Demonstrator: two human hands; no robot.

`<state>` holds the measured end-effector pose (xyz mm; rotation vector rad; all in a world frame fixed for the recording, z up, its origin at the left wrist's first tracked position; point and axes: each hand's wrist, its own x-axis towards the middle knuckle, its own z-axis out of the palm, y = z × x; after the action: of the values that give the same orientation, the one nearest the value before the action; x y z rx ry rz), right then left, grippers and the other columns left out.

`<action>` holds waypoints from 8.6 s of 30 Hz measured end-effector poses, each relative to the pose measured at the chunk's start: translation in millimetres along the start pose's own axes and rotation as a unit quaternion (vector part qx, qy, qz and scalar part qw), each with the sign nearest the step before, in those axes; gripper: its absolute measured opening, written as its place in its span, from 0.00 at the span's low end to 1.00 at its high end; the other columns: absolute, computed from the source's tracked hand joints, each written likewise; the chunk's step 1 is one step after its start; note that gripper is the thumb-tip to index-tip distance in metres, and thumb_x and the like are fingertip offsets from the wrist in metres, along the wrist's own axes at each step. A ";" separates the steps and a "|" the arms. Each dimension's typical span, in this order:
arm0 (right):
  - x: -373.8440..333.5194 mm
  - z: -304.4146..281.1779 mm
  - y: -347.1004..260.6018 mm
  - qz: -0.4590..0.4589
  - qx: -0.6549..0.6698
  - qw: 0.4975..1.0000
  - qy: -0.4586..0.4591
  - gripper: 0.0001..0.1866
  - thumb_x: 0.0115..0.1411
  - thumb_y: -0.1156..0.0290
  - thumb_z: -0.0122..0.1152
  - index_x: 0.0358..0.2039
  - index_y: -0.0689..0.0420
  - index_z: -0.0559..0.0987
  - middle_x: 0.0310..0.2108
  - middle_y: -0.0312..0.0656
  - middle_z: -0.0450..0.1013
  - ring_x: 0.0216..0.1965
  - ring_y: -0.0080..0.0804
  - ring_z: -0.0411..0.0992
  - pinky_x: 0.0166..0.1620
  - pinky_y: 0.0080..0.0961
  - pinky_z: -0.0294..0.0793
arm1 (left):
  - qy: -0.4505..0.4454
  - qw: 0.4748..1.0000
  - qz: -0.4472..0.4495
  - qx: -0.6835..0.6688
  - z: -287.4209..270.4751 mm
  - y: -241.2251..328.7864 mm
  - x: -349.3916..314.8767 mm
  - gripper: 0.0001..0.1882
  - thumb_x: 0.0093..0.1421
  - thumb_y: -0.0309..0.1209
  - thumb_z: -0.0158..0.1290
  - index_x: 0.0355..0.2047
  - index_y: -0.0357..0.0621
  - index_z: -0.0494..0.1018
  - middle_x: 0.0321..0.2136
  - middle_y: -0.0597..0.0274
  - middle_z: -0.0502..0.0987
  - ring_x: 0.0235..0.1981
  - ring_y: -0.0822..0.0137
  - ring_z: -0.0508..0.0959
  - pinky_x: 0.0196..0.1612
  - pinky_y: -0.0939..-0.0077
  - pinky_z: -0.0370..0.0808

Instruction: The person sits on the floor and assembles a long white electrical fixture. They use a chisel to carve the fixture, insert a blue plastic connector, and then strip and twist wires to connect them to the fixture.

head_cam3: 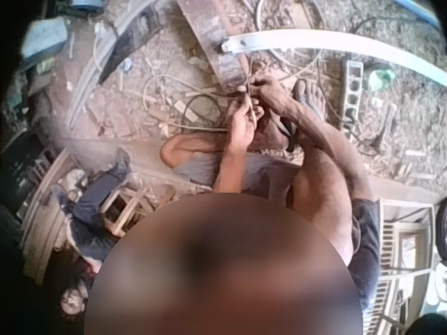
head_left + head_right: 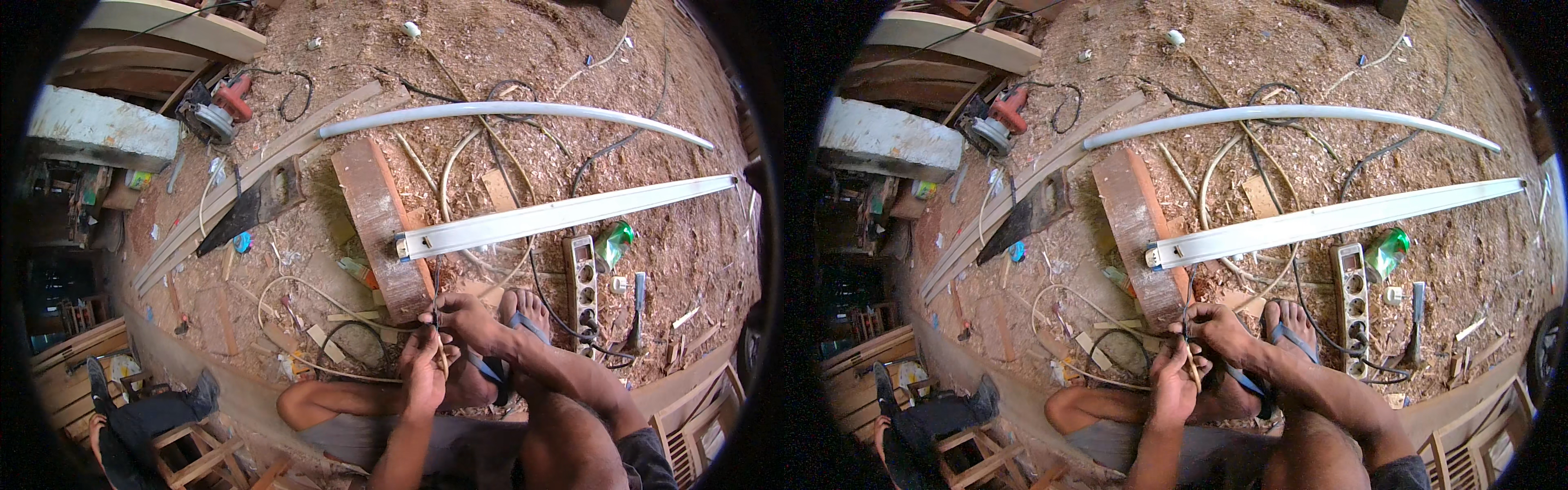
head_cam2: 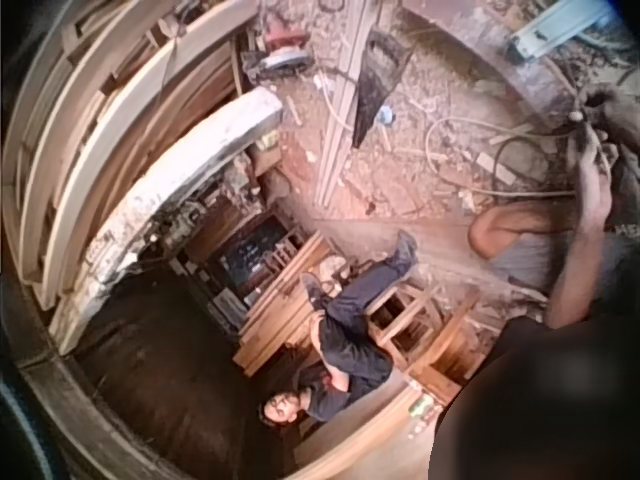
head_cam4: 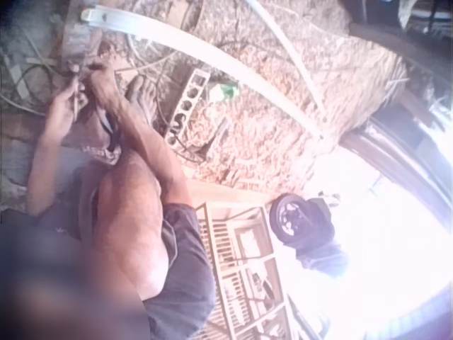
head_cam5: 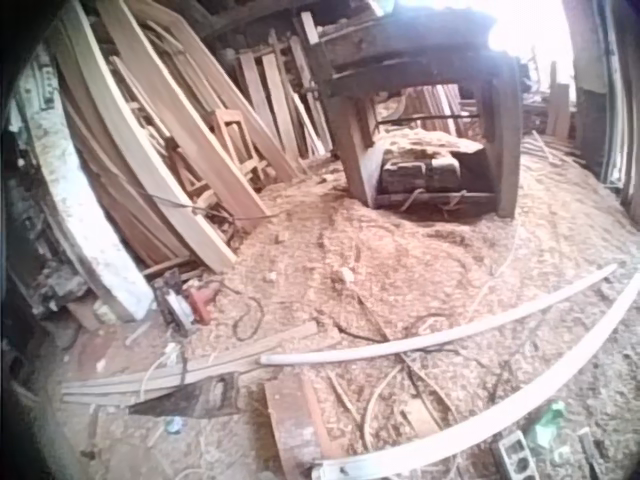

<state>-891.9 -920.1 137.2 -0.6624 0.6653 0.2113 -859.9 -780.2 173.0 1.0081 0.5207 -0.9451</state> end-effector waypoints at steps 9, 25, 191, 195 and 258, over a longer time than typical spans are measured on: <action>-16.5 -8.1 -19.0 -0.152 -0.225 0.947 0.170 0.14 0.70 0.66 0.56 0.50 0.62 0.75 0.37 0.45 0.77 0.38 0.35 0.76 0.42 0.33 0.77 | 0.047 0.969 0.144 0.195 18.3 -1.2 -5.8 0.07 0.70 0.30 0.52 0.44 0.43 0.71 0.32 0.59 0.78 0.21 0.68 0.78 0.20 0.77 0.71; -37.4 -18.2 -36.0 -0.412 -0.512 0.753 -0.025 0.12 0.51 0.75 0.64 0.38 0.59 0.82 0.34 0.45 0.74 0.39 0.48 0.76 0.42 0.38 0.76 | -0.017 0.908 0.286 0.306 8.5 -7.9 2.5 0.14 0.67 0.23 0.54 0.51 0.38 0.67 0.36 0.61 0.77 0.27 0.79 0.69 0.29 0.83 0.66; -27.6 -18.8 3.7 -0.318 -0.379 0.864 -0.086 0.12 0.62 0.66 0.65 0.43 0.58 0.81 0.40 0.49 0.76 0.44 0.47 0.76 0.50 0.38 0.74 | -0.032 0.974 -0.012 0.225 -22.0 42.1 -34.6 0.11 0.73 0.33 0.46 0.43 0.38 0.73 0.25 0.65 0.72 0.19 0.81 0.60 0.22 0.87 0.57; -22.3 -16.6 5.0 -0.320 -0.352 0.873 -0.109 0.11 0.61 0.67 0.68 0.41 0.59 0.82 0.40 0.46 0.77 0.45 0.42 0.76 0.51 0.35 0.75 | -0.026 0.967 -0.011 0.252 -21.8 39.0 -34.0 0.11 0.73 0.33 0.47 0.42 0.39 0.73 0.24 0.66 0.71 0.18 0.82 0.60 0.22 0.88 0.56; -38.0 -26.9 28.9 -0.393 -0.511 0.762 -0.064 0.08 0.55 0.71 0.66 0.35 0.57 0.78 0.32 0.44 0.70 0.33 0.49 0.75 0.35 0.42 0.76 | 0.043 0.957 0.033 0.283 -19.6 14.9 -46.5 0.07 0.65 0.29 0.59 0.37 0.37 0.77 0.21 0.76 0.66 0.18 0.84 0.59 0.20 0.84 0.54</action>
<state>-946.0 -913.7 130.8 -1.9101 0.0241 -0.2041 -870.2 -740.3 205.7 1.5783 0.2840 -1.0177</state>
